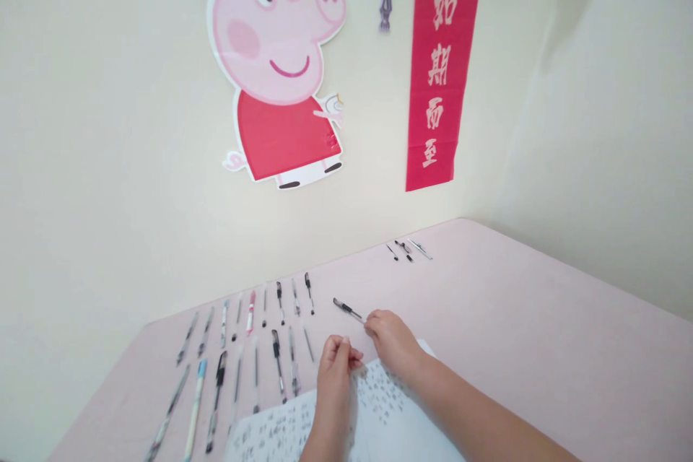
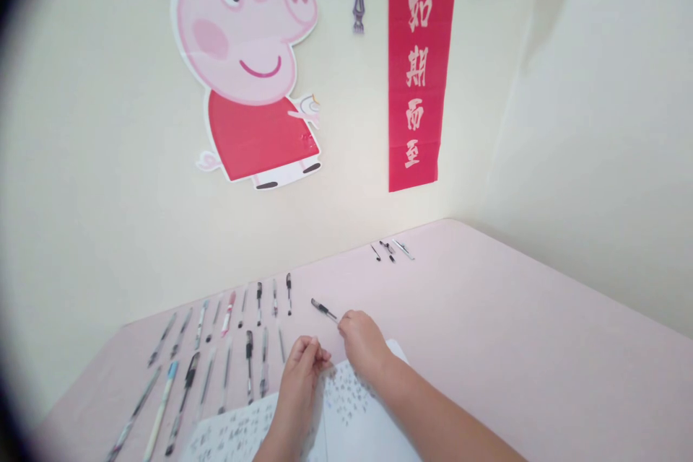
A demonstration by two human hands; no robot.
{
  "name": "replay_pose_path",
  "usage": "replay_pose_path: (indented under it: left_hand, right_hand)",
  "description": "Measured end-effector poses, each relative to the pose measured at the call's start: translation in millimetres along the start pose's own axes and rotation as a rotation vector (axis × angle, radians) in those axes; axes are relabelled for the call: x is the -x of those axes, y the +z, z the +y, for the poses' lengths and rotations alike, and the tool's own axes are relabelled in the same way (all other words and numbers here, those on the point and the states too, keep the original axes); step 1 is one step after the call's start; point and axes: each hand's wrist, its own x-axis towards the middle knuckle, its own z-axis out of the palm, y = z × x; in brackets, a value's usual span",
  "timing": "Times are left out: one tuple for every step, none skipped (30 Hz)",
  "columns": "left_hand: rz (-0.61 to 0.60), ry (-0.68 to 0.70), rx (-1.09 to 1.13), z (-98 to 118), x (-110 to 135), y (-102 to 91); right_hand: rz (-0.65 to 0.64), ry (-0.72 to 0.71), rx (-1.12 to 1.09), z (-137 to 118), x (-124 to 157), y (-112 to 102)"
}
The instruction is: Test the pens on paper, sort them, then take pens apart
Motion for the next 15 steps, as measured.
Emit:
replay_pose_path:
  left_hand:
    - [0.001,0.005,0.006,-0.3,-0.6,-0.3]
    - [0.002,0.008,0.011,-0.8,-1.3,-0.8]
    - [0.005,0.005,0.017,-1.5,-2.3,-1.2]
    - [0.011,-0.003,0.027,-2.3,-3.3,-1.6]
    - [0.019,-0.012,0.041,-3.1,-4.2,-1.8]
    - [0.027,-0.019,0.060,-3.7,-5.0,-1.8]
    - [0.035,-0.021,0.082,-3.9,-5.5,-1.7]
    - [0.046,-0.018,0.099,-3.8,-5.7,-1.4]
    - [0.054,-0.011,0.107,-3.3,-5.6,-1.0]
    - [0.061,-0.004,0.103,-2.4,-5.2,-0.7]
    - [0.063,0.001,0.090,-1.1,-4.7,-0.6]
    - [0.063,0.006,0.073,0.3,-4.1,-0.6]
    - [0.064,0.013,0.060,1.9,-3.6,-1.0]
    - [0.069,0.023,0.059,3.3,-3.3,-1.6]
    - [0.082,0.040,0.072,4.7,-3.2,-2.5]
  right_hand:
    - [0.040,0.017,-0.112,2.6,-0.7,2.5]
    - [0.075,0.043,-0.237,4.5,-1.6,5.2]
    - [0.094,0.077,-0.370,5.8,-2.6,8.0]
    - [0.093,0.114,-0.506,6.4,-3.6,10.4]
    - [0.070,0.146,-0.646,6.4,-4.5,12.4]
    - [0.032,0.172,-0.784,6.0,-5.1,13.7]
    - [-0.016,0.190,-0.915,5.3,-5.4,14.4]
    - [-0.070,0.202,-1.035,4.5,-5.3,14.3]
    - [-0.128,0.209,-1.141,3.8,-4.8,13.6]
    - [-0.186,0.215,-1.231,3.0,-4.1,12.3]
    - [-0.240,0.223,-1.301,2.3,-3.2,10.5]
    - [-0.286,0.227,-1.351,1.7,-2.2,8.3]
    - [-0.323,0.227,-1.385,1.0,-1.2,5.7]
    - [-0.352,0.223,-1.404,0.2,-0.2,3.0]
    - [-0.374,0.216,-1.414,-0.6,0.6,0.4]
